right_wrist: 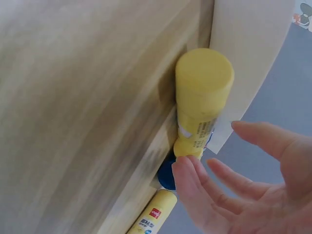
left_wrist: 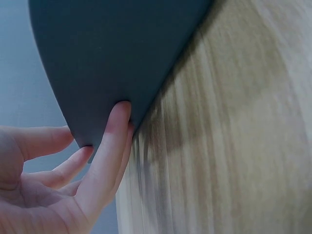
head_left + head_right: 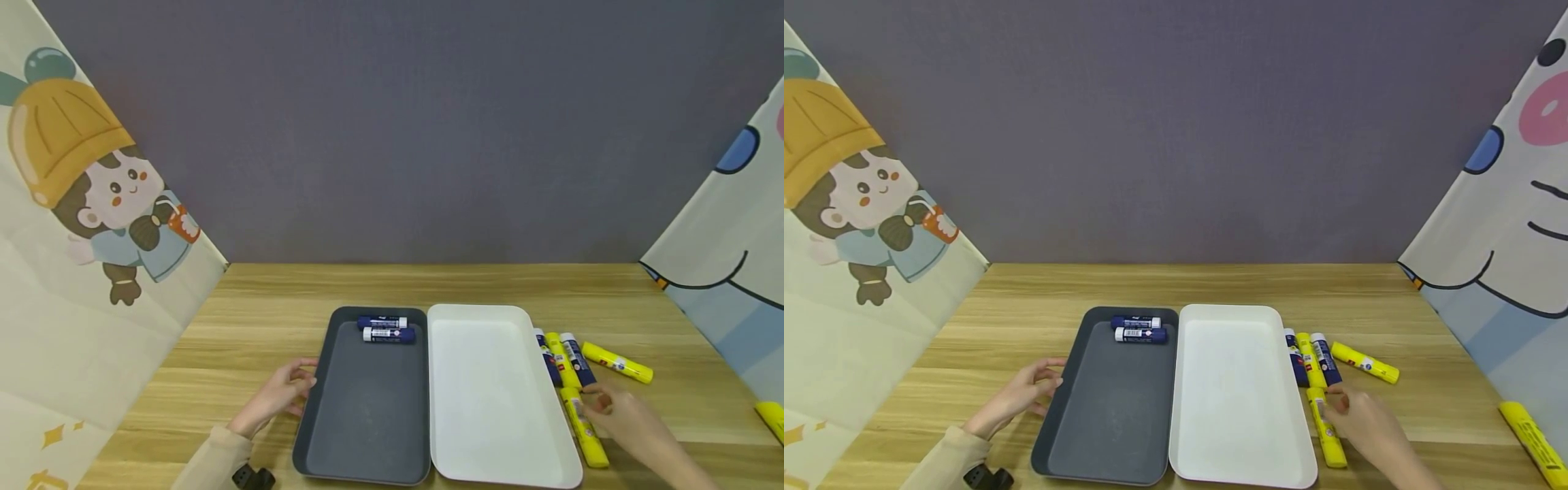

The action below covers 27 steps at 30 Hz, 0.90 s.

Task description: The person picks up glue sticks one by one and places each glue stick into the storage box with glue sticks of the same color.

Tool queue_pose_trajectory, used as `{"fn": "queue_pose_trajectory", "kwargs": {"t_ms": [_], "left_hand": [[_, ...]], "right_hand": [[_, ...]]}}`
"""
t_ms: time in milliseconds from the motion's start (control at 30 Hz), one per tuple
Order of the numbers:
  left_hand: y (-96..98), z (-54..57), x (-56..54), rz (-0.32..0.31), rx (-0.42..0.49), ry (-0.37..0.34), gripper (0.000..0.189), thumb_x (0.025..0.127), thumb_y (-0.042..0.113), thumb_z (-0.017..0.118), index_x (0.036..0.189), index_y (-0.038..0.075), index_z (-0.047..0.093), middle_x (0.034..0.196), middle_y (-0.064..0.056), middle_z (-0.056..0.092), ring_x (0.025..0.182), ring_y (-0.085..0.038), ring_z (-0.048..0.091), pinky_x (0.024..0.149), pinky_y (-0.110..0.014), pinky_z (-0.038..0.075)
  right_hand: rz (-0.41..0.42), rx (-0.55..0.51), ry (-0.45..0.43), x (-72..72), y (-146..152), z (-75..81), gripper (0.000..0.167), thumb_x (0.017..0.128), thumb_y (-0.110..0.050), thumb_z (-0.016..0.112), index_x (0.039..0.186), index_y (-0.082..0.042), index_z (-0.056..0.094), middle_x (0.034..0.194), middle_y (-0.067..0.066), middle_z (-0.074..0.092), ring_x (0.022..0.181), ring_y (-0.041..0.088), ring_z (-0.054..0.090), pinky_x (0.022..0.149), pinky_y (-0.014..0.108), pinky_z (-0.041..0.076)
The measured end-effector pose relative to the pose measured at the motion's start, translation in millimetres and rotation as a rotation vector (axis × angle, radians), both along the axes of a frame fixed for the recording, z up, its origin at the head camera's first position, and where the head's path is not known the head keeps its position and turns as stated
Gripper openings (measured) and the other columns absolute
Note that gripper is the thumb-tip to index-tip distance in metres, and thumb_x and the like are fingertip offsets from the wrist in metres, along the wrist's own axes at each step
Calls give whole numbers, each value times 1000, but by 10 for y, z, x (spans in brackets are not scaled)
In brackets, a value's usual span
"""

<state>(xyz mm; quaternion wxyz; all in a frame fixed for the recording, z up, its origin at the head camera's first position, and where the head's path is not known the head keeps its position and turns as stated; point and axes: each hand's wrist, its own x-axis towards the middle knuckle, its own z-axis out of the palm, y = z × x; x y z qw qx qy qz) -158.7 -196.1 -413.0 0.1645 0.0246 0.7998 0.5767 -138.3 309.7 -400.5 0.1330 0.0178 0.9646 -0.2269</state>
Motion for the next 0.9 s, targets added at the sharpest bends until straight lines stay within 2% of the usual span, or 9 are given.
{"fn": "queue_pose_trajectory", "kwargs": {"t_ms": [200,333,600,900], "left_hand": [[-5,-6,-8,-5,8,-2,43,90,6,46,127,-9,33,99,-21,52,70,-19,55,53,-38,51],[-5,-5,-7,-2,5,-2,42,90,6,47,127,-8,33,99,-21,52,70,-20,55,52,-38,51],[-10,-15,-7,-7,16,-1,42,90,6,46,127,-9,33,98,-21,52,71,-20,55,53,-38,51],[-7,-10,2,-4,12,4,42,90,6,46,127,-9,33,99,-21,52,71,-20,56,53,-38,51]], "right_hand": [[-16,-10,-9,20,-4,-63,60,80,-38,60,114,10,47,72,1,52,58,14,43,47,25,35],[-33,-8,-26,29,-6,-90,64,78,-39,62,114,11,45,66,2,47,55,14,42,45,23,33],[-23,9,-47,34,-34,-92,67,78,-40,62,115,14,43,65,1,46,54,14,41,46,22,31],[-32,13,-91,9,-23,-112,75,78,-45,61,116,16,40,69,2,48,59,14,43,51,26,35]]}}
